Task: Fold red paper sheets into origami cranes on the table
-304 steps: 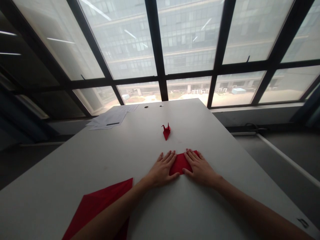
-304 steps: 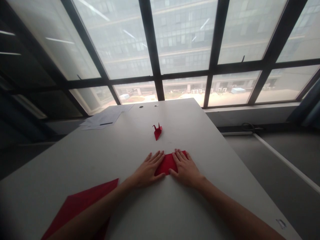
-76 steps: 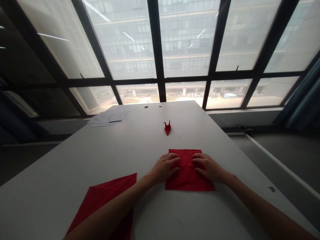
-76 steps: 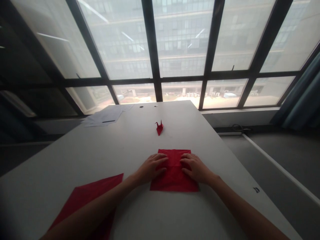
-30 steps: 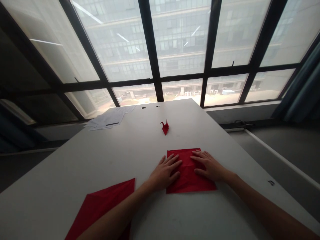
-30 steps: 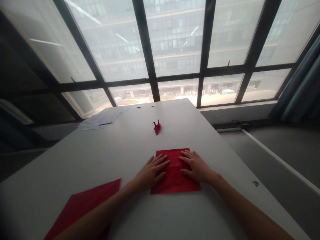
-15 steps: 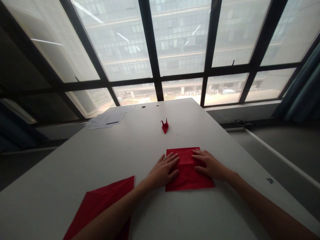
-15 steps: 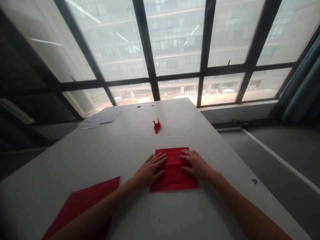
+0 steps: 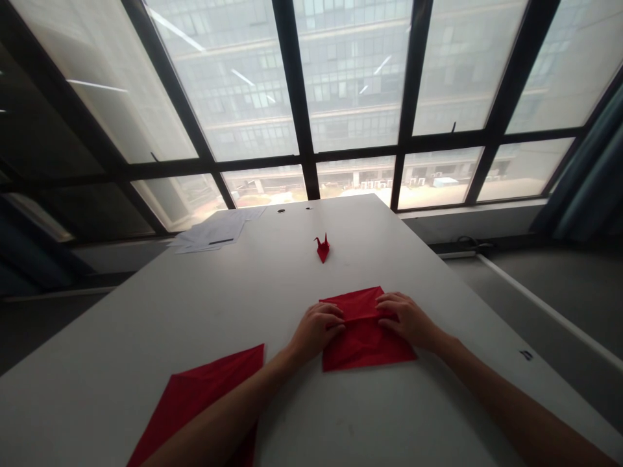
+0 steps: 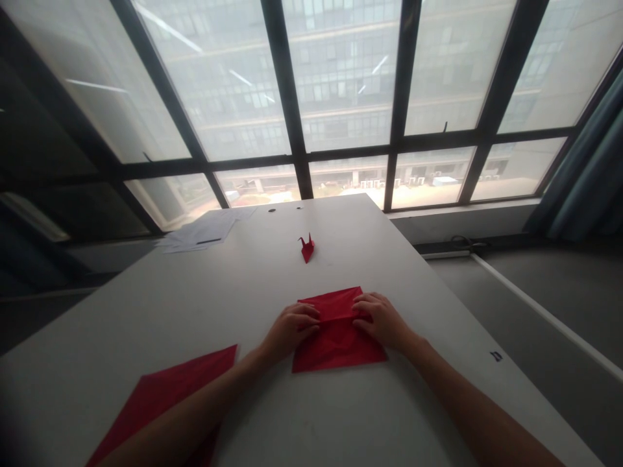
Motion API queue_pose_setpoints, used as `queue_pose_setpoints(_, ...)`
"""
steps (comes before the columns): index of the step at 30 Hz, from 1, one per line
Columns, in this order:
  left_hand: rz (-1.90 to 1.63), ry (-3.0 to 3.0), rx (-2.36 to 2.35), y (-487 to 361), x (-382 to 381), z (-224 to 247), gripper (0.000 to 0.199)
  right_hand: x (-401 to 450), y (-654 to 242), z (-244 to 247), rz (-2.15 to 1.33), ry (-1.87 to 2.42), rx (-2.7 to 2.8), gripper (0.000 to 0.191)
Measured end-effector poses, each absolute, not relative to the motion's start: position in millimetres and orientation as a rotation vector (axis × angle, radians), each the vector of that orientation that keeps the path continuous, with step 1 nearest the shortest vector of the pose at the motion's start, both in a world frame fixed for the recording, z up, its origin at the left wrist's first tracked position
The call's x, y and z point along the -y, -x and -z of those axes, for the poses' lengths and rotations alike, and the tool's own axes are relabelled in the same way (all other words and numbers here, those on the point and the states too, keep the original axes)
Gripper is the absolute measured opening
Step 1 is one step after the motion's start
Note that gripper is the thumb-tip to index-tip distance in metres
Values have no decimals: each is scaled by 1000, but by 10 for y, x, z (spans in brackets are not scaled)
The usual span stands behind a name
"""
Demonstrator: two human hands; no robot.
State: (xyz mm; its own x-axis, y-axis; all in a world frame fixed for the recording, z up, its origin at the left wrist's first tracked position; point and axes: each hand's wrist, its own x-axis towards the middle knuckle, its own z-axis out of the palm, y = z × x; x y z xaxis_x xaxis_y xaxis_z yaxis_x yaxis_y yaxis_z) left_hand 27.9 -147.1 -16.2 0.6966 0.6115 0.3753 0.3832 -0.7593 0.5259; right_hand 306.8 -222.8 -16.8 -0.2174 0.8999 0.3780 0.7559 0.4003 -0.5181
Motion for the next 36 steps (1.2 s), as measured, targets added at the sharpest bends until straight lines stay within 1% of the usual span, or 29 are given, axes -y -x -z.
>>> queue_pose_setpoints(2, -785, -2474, -784, -280, 1489, 149, 11, 2227, -3054, 164, -287, 1406, 2035, 8)
queue_pose_setpoints(6, -825, -2487, -792, -296, 1505, 139, 12, 2231, -3051, 135, -238, 1421, 2002, 13)
queue_pose_setpoints(14, -873, -2442, -803, -331, 1495, 127, 13, 2199, -3240, 101, -185, 1529, 1959, 11)
queue_pose_setpoints(18, -847, -2426, -844, -332, 1525, 97, 15, 2186, -3231, 97, -133, 1585, 1920, 13)
queue_pose_setpoints(22, -884, -2409, -977, -346, 1534, 86, 15, 2281, -2967, 85, 7, 1751, 1725, 20)
queue_pose_setpoints(25, -886, -2432, -1005, -363, 1554, 57, 18, 2379, -2707, 138, -95, 1804, 1795, 28)
queue_pose_setpoints(28, -799, -2478, -899, -367, 1601, -9, 22, 2409, -2596, 202, -95, 1838, 1884, 40)
queue_pose_setpoints(32, -710, -2494, -716, -347, 1602, -67, 33, 2357, -2768, 204, -214, 1813, 1976, 36)
queue_pose_setpoints(35, -772, -2548, -764, -332, 1510, -17, 25, 2340, -2951, 173, -329, 1718, 2028, 34)
queue_pose_setpoints(36, -770, -2582, -797, -328, 1472, 14, 27, 2344, -2993, 166, -353, 1683, 2041, 34)
